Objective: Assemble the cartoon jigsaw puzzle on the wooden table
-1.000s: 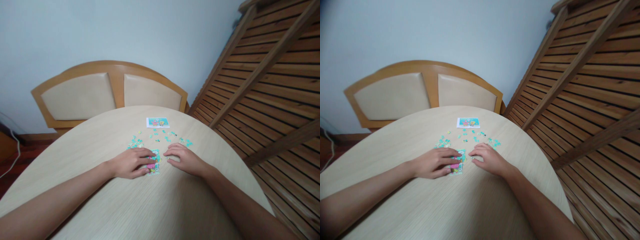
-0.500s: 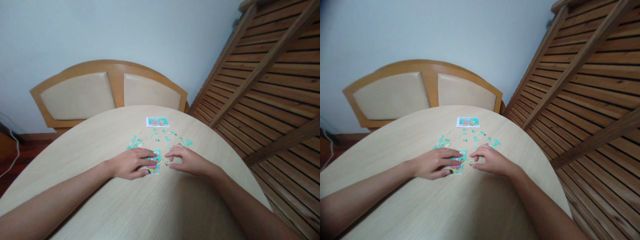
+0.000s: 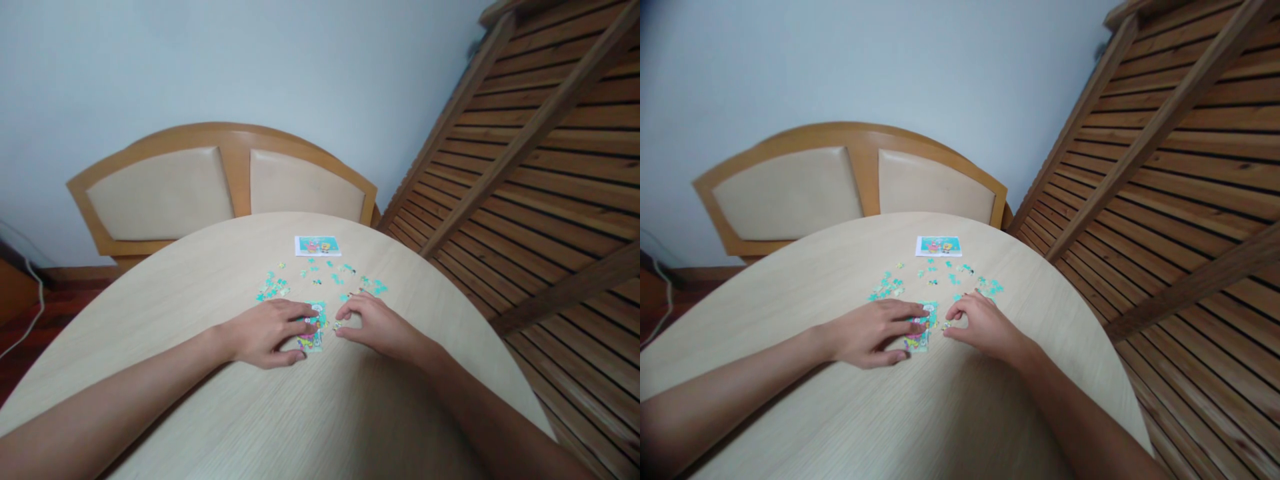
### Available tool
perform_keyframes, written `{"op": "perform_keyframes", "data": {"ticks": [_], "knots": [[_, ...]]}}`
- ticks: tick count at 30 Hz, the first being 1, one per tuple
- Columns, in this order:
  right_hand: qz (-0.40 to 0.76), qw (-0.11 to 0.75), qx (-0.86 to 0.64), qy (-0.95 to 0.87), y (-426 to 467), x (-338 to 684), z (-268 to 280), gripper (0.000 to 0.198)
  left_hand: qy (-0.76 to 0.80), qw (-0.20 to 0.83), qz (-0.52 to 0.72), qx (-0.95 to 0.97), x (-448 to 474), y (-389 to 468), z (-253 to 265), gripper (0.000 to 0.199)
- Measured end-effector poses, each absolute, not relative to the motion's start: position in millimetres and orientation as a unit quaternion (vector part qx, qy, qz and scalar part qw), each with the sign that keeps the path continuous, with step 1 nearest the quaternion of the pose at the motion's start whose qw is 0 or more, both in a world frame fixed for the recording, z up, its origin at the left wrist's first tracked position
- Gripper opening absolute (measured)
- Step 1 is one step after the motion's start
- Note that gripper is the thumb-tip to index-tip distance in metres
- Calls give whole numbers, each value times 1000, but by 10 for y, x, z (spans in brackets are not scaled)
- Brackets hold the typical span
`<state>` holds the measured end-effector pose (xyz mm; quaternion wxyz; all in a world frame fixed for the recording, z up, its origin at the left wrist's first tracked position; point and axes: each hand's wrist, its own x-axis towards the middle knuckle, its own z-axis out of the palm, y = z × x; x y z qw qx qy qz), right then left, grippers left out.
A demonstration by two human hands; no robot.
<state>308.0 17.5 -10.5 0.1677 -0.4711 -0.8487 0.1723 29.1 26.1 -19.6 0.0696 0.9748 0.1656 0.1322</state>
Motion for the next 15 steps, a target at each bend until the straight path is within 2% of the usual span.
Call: {"op": "perform_keyframes", "data": {"ticks": [6, 15], "knots": [[177, 163, -503, -830, 158, 3070, -130, 19, 163, 57, 127, 977, 302, 226, -190, 46], [186, 189, -461, -847, 149, 3003, -121, 19, 162, 63, 124, 977, 301, 239, -184, 46]]}}
